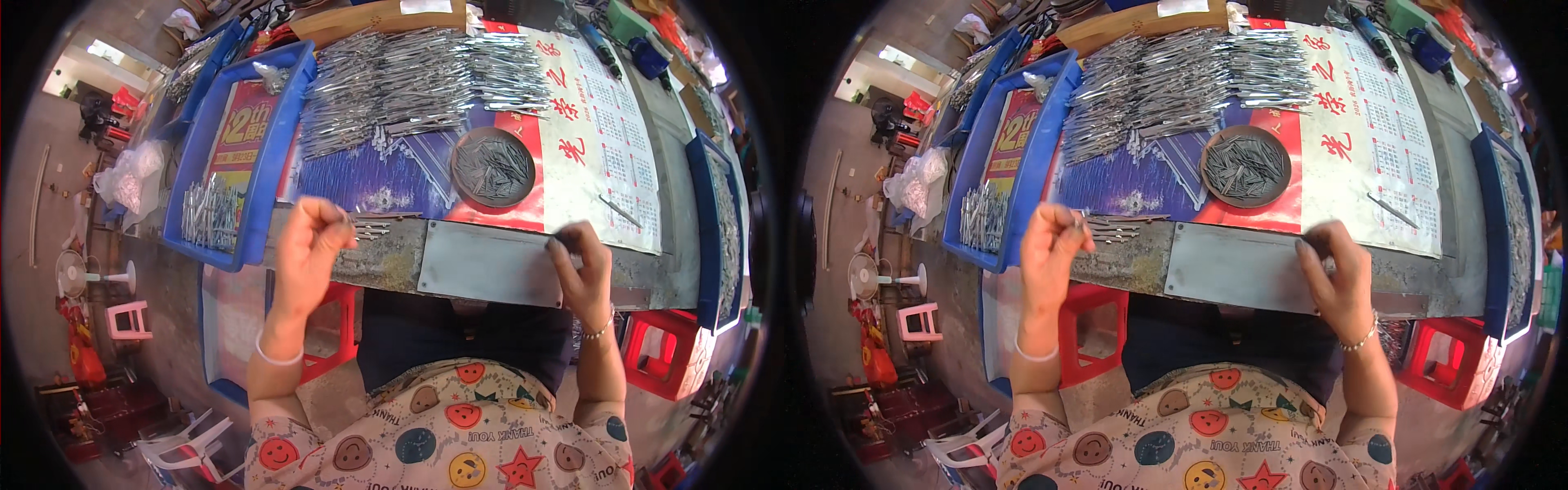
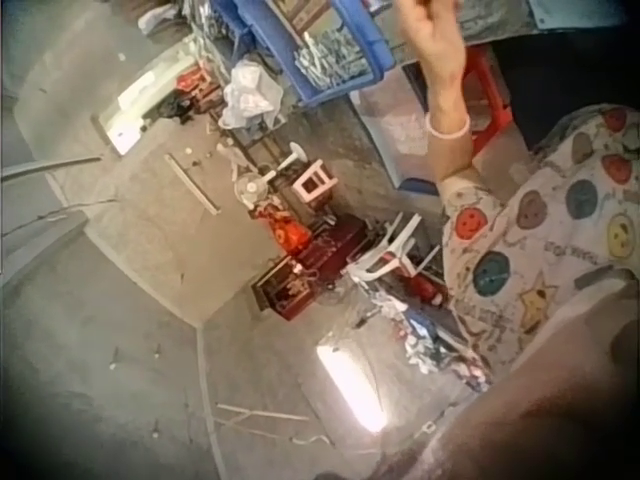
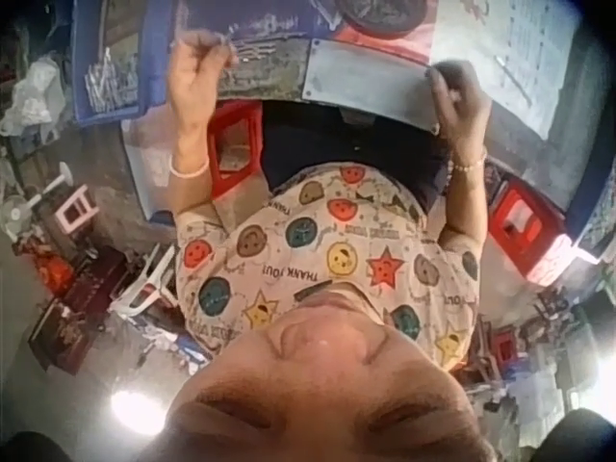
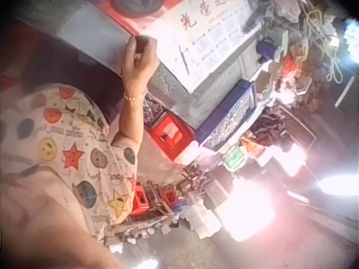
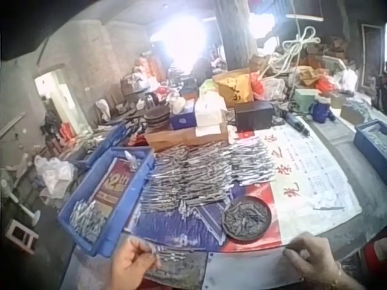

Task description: The recorder is manually assembling small metal strips with metal caps/rings on a workbench in a manufacturing setting.

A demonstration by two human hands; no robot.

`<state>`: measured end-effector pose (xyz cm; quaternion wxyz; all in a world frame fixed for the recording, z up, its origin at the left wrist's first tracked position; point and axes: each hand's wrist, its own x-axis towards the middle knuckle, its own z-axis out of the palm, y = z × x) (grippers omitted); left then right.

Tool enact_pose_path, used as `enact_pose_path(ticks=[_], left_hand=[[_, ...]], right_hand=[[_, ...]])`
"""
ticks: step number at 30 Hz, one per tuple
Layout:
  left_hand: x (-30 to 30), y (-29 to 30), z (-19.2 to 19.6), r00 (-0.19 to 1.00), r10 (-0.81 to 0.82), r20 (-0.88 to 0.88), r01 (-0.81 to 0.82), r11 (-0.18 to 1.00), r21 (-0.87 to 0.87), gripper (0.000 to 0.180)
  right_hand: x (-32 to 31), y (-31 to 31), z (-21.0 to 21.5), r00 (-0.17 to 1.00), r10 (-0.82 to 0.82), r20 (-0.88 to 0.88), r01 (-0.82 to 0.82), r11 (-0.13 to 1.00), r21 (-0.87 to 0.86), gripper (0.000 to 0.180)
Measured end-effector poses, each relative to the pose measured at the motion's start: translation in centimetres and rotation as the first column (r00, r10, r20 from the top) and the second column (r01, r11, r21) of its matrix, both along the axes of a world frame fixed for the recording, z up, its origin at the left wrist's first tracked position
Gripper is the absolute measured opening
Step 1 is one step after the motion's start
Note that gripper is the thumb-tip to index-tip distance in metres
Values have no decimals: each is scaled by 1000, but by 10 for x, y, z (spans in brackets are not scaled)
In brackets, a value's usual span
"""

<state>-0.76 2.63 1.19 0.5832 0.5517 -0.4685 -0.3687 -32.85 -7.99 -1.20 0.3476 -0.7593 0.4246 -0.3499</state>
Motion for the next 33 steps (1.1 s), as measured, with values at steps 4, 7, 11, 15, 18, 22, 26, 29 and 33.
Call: enact_pose_path(ticks=[4,7,11,15,18,22,26,29,33], left_hand=[[-29,34,-12,981,-82,-178,100,991,93,15],[-43,45,-30,954,-184,-236,218,968,128,18],[-50,50,-30,947,-246,-209,280,947,156,18],[-52,53,-33,936,-291,-198,319,939,128,21],[-64,57,-30,930,-299,-212,325,941,99,22],[-79,63,-26,917,-317,-242,346,934,87,23],[-89,73,-34,860,-344,-377,397,915,69,27],[-99,76,-38,838,-313,-448,382,922,70,31],[-107,75,-37,847,-269,-458,332,941,61,35]], right_hand=[[35,-39,21,973,176,-148,-199,967,-161,15],[51,-68,17,916,223,-333,-295,938,-182,21],[71,-89,9,820,186,-541,-345,915,-209,22],[85,-95,6,751,147,-644,-371,901,-227,23],[92,-98,-1,720,108,-686,-389,881,-269,19],[93,-103,-8,699,101,-707,-408,869,-279,16],[93,-107,-12,730,107,-675,-388,877,-282,15],[92,-105,-10,771,158,-617,-370,900,-232,15],[83,-104,-10,872,210,-442,-315,932,-178,23]])
